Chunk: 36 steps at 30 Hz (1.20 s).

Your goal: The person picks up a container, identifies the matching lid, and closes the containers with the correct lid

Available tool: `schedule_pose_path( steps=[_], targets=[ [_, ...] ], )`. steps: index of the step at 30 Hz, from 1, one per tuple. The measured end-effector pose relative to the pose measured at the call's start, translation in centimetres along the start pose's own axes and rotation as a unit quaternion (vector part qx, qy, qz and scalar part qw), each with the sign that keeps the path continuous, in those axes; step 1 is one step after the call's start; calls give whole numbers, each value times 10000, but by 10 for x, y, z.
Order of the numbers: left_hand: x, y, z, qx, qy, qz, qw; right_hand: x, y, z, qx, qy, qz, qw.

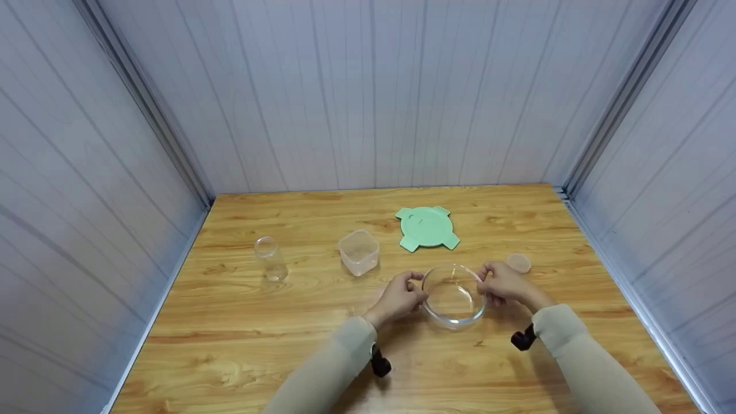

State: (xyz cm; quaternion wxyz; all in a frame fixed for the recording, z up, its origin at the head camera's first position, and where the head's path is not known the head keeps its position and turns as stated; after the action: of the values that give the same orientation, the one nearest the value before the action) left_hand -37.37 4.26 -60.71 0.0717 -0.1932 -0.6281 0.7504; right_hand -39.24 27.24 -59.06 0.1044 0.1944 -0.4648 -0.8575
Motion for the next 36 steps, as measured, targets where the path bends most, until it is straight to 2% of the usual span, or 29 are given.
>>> schedule_pose_path(
  steps=[6, 17, 24, 28, 36],
  targets=[
    [-4, 2, 4, -6, -25, 119, 9999, -3, 1, -7, -18, 171, -79, 9998],
    [-7, 6, 10, -15, -54, 214, 9998, -8, 5, -19, 315, 651, -128, 9973],
    [-9, 4, 12, -28, 37, 30, 10000, -11, 8, -24, 412, 904, -15, 9951],
    [-10, 3, 12, 3, 111, -85, 9999, -11, 7, -25, 426, 961, 34, 9945],
    [-10, 4, 15, -11, 80, 77, 9999, -9, 8, -19, 229, 858, 28, 9960]
  ],
)
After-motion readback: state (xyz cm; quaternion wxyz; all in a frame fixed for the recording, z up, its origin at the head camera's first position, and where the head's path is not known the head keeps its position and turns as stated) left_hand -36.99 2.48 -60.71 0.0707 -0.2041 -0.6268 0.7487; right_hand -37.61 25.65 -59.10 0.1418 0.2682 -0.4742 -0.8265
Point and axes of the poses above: each hand's wrist, its own x-axis towards the middle knuckle, its own z-axis out of the back of the hand, y = z × x, the point moved 10 cm from there along x, towards the middle knuckle, and after that the axes turned 3 degrees about z, right-handed, at the moved point
